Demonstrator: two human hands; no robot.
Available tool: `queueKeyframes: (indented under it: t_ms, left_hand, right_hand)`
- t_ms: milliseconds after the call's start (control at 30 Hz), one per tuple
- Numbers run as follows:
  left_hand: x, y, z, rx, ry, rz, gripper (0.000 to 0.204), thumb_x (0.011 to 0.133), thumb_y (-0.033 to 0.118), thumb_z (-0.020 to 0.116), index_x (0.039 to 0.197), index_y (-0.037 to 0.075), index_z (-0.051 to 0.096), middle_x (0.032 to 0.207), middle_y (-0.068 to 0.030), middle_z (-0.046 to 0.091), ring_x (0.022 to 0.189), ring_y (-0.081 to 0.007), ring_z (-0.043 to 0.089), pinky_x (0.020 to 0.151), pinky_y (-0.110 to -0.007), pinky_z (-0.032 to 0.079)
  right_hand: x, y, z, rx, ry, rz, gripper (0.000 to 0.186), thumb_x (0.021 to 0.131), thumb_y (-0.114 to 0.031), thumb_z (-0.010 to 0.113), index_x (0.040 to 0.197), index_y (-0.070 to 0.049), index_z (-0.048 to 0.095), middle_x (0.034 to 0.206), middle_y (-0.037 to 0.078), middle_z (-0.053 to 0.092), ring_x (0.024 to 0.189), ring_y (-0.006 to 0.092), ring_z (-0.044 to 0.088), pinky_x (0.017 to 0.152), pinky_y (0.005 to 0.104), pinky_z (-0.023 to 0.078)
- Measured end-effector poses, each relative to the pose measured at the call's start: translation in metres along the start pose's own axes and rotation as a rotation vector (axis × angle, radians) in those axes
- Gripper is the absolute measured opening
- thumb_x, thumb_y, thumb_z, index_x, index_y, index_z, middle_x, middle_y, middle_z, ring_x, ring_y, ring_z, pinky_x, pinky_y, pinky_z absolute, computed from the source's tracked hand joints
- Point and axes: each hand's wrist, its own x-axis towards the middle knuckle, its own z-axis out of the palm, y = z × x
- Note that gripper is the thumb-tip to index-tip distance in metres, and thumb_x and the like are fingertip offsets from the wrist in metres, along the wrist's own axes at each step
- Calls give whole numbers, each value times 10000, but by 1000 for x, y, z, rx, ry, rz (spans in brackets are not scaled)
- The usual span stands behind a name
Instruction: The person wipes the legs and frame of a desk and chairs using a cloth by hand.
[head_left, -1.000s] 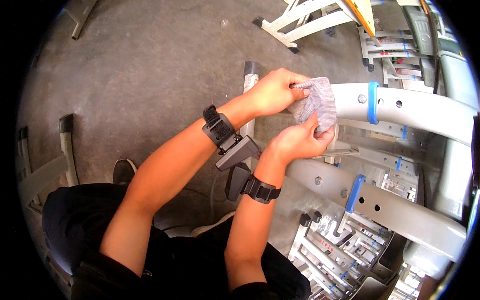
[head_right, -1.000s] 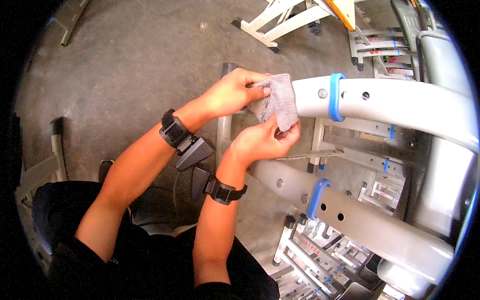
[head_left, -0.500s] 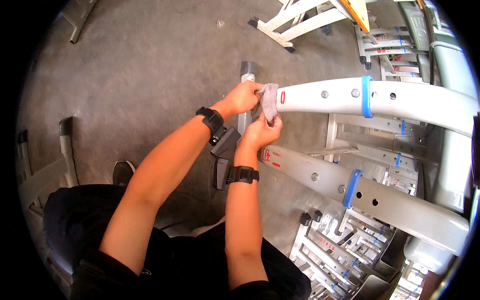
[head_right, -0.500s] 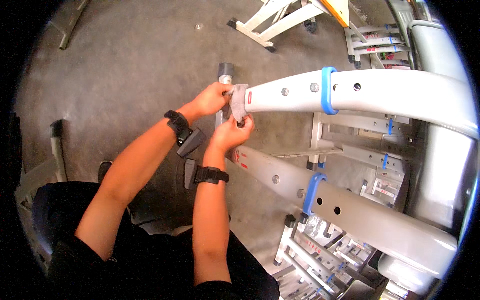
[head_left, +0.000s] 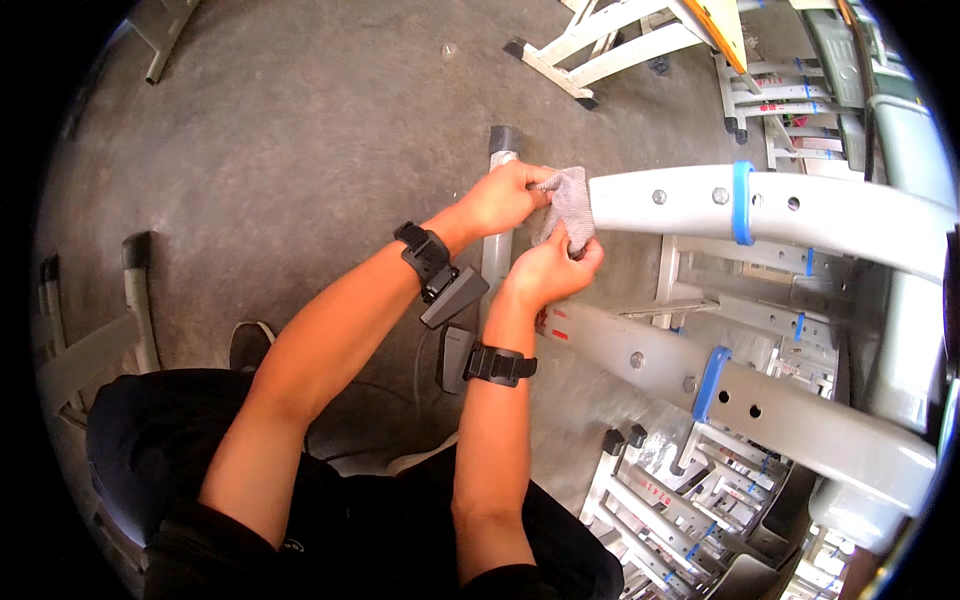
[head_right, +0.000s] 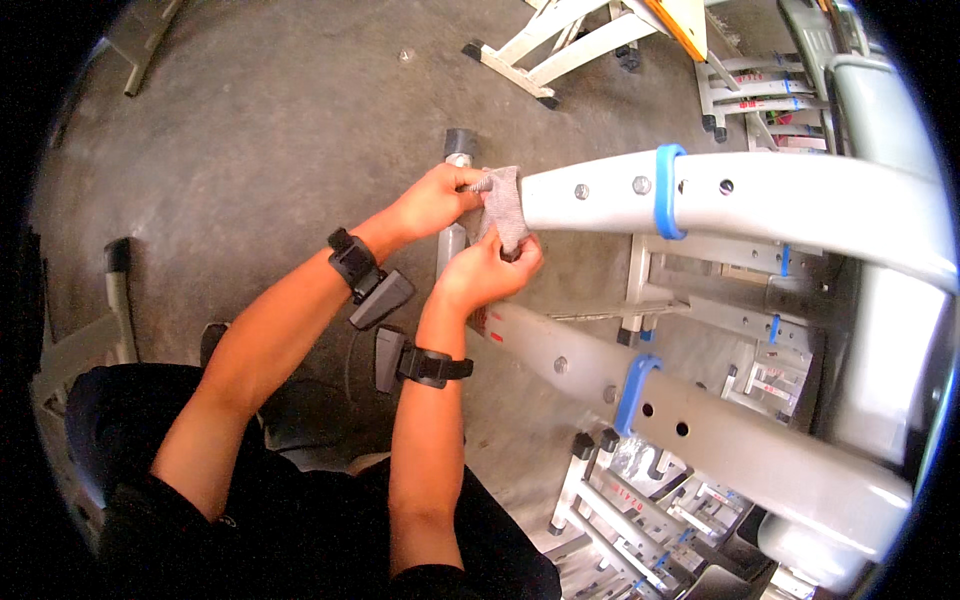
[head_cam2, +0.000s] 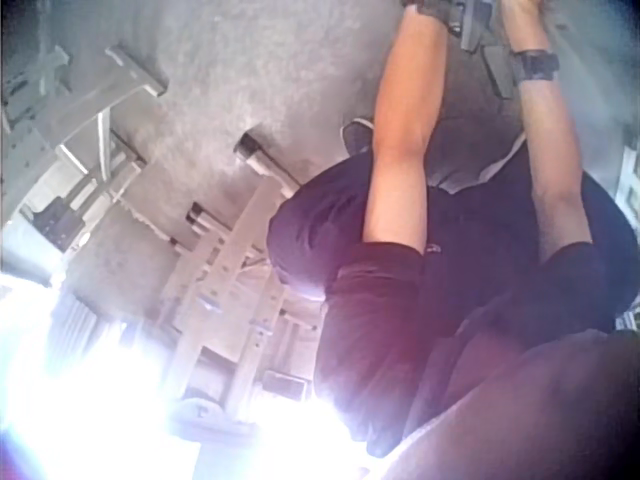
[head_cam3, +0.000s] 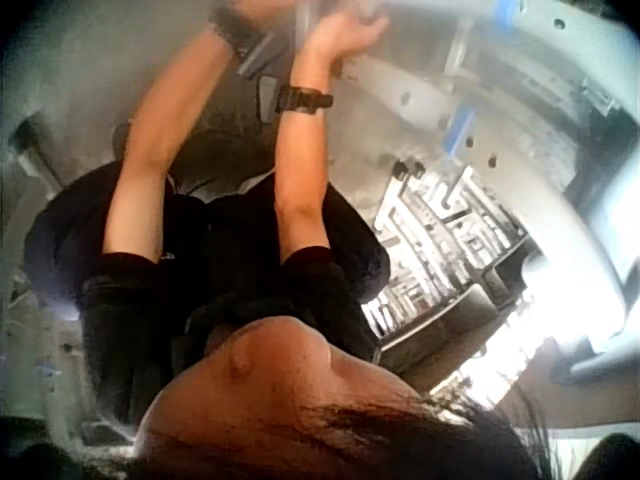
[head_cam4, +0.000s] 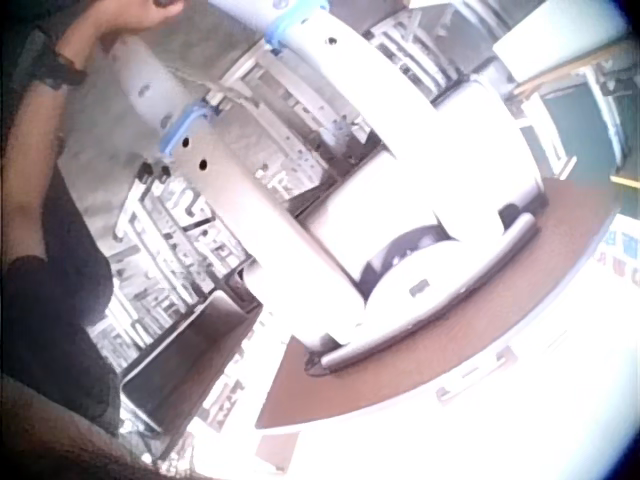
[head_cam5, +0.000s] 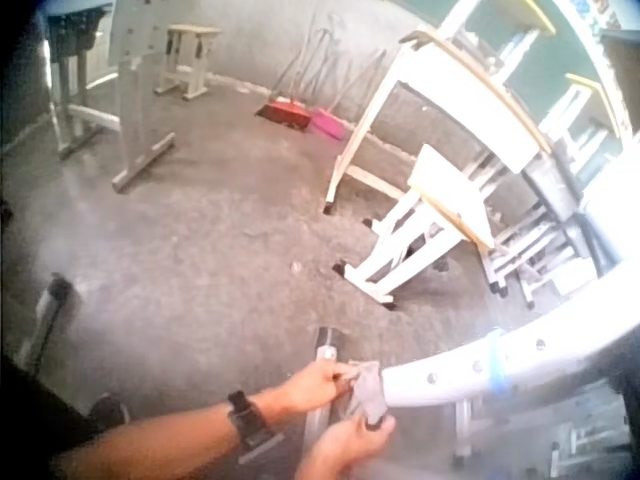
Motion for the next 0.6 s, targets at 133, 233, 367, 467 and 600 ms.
queueKeyframes:
  t_ms: [133,233,367,467,600]
  left_hand:
    - [2,-14,-2,17,-34,-124,196,926,56,561,1083,21,673,789,40,596,717,-51,487,643,-261,423]
    - [3,-23,-5,25,-41,-182,173,928,63,561,1051,22,677,738,54,556,662,-47,450,584,-265,385]
    - [5,-45,-5,-66,-20,-164,199,904,91,593,1071,53,694,672,3,553,604,-79,451,555,-299,390]
    - [7,-62,-8,16,21,-116,239,859,76,604,1080,58,693,685,-70,608,617,-141,535,598,-335,442]
    - [4,-74,-17,224,-23,-223,264,808,9,576,1056,23,666,795,-96,668,740,-136,585,713,-335,486]
  right_hand:
    - [-2,14,5,-46,37,-54,194,779,85,628,928,48,509,1124,157,529,1026,278,561,894,380,465]
    - [-1,18,8,-57,39,-70,184,746,117,573,859,32,456,1127,163,512,1043,302,542,907,393,449]
    - [-1,31,12,-112,52,-163,166,726,124,510,821,23,419,1117,172,502,1020,327,538,898,410,446]
    - [-4,43,16,-151,35,-138,159,737,89,571,808,30,441,1086,174,508,984,330,542,883,419,447]
    - [-4,80,22,-287,-27,14,212,771,-31,690,777,41,491,1016,175,518,909,328,545,836,425,458]
